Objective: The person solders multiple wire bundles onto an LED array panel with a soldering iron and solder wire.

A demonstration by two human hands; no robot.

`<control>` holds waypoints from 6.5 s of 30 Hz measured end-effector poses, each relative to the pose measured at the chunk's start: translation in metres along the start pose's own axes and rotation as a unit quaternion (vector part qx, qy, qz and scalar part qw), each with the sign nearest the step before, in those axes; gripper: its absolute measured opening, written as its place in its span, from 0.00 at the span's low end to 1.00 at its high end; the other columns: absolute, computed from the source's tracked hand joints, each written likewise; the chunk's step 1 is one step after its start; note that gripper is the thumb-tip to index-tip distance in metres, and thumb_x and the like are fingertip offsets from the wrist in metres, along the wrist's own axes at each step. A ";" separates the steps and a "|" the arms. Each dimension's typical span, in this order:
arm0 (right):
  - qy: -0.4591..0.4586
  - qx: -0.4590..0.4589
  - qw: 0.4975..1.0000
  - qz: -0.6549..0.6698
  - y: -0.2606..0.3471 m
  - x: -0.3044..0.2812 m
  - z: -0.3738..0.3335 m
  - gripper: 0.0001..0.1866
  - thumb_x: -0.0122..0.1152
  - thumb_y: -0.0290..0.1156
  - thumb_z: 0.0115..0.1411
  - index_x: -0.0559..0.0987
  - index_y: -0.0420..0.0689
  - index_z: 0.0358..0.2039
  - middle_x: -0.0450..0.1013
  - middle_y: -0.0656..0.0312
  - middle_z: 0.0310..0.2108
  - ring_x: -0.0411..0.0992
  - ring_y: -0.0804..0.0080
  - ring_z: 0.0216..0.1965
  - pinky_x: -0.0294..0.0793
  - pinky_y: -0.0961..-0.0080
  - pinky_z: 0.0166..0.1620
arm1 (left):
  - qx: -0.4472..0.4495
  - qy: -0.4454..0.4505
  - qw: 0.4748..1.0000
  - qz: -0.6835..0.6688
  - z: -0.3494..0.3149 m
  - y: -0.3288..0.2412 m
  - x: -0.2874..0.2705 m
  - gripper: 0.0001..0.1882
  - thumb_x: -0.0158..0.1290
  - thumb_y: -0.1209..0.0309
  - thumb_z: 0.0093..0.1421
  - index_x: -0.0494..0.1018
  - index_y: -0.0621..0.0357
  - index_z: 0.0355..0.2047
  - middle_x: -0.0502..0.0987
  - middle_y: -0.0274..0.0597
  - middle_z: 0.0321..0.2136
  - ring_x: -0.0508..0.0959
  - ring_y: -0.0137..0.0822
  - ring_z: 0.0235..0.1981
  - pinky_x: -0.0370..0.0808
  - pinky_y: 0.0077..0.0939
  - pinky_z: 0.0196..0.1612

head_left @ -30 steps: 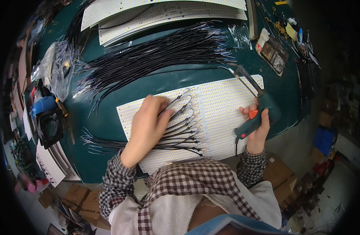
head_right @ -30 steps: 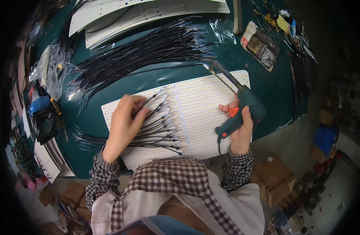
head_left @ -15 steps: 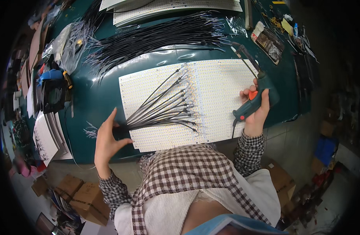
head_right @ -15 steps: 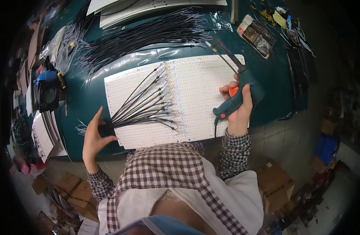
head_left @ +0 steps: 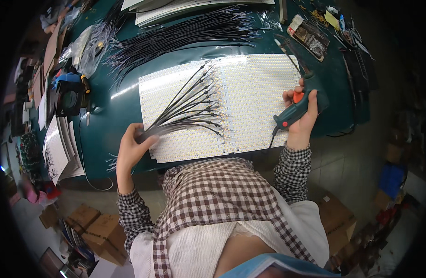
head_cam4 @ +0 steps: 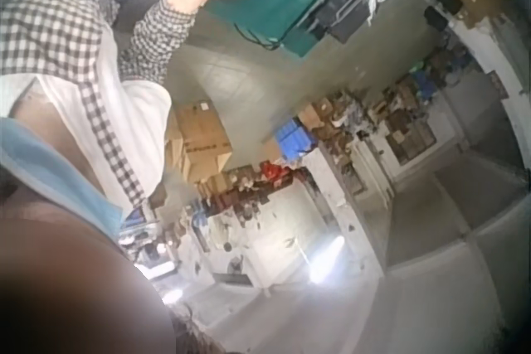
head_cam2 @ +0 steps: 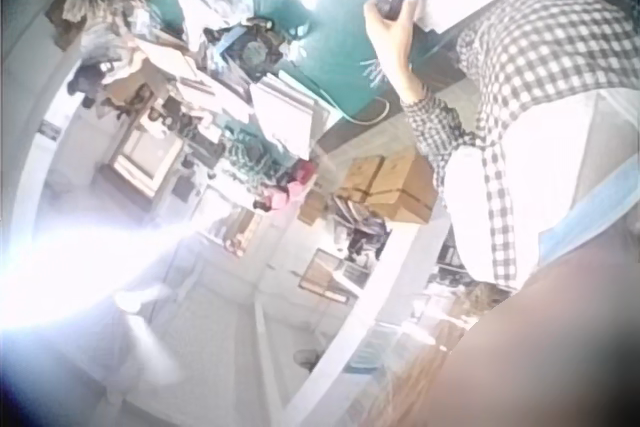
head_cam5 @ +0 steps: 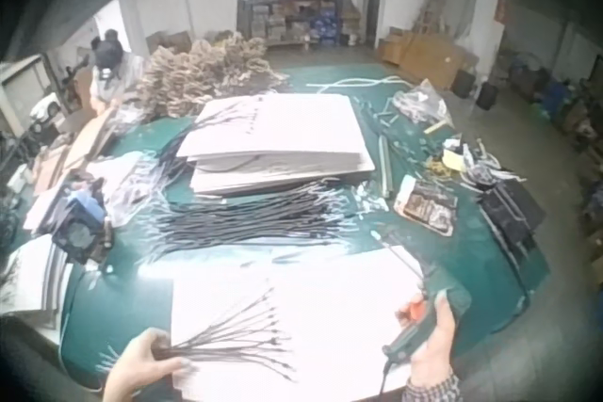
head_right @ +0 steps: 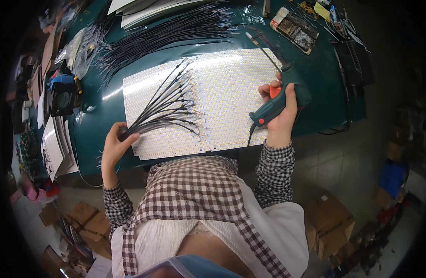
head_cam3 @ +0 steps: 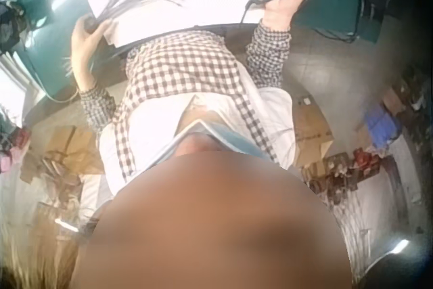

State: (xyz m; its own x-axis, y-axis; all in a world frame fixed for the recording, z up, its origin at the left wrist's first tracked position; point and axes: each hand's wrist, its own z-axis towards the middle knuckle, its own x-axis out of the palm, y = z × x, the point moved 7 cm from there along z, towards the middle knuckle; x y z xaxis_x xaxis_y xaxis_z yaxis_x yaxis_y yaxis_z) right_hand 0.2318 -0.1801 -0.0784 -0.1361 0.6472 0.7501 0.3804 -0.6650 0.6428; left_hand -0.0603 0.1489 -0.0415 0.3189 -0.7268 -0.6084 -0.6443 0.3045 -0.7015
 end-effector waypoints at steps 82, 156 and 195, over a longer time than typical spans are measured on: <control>0.062 0.017 0.998 0.011 -0.031 0.022 -0.041 0.25 0.56 0.43 0.62 0.69 0.35 0.49 0.74 0.59 0.32 0.71 0.63 0.47 0.51 0.44 0.65 | 0.312 -0.137 0.785 0.518 -0.034 -0.095 -0.083 0.21 0.54 0.82 0.47 0.73 0.55 0.43 0.74 0.41 0.33 0.73 0.45 0.41 0.65 0.39 0.52; 0.004 0.109 0.914 -0.391 -0.036 0.011 -0.230 0.34 0.69 0.30 0.52 0.64 0.31 0.56 0.75 0.47 0.39 0.76 0.59 0.43 0.79 0.67 0.44 | 0.297 0.087 0.948 -0.077 -0.028 -0.066 0.089 0.04 0.57 0.76 0.53 0.72 0.58 0.28 0.73 0.40 0.24 0.75 0.41 0.26 0.69 0.31 0.29; 0.055 0.099 0.895 -0.431 -0.039 0.018 -0.226 0.23 0.55 0.36 0.61 0.70 0.29 0.49 0.71 0.47 0.45 0.72 0.58 0.46 0.77 0.65 0.45 | 0.375 0.014 0.927 -0.013 -0.033 -0.073 0.091 0.09 0.56 0.83 0.50 0.68 0.63 0.31 0.72 0.44 0.24 0.76 0.42 0.23 0.72 0.30 0.23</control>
State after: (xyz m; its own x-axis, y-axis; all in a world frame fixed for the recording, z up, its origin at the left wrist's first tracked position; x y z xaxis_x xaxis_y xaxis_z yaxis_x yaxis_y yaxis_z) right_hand 0.0080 -0.2270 -0.0552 -0.5424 0.8401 0.0071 0.2437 0.1493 0.9583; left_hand -0.0075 0.0399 -0.0334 0.3021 -0.7526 -0.5851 0.0308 0.6211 -0.7831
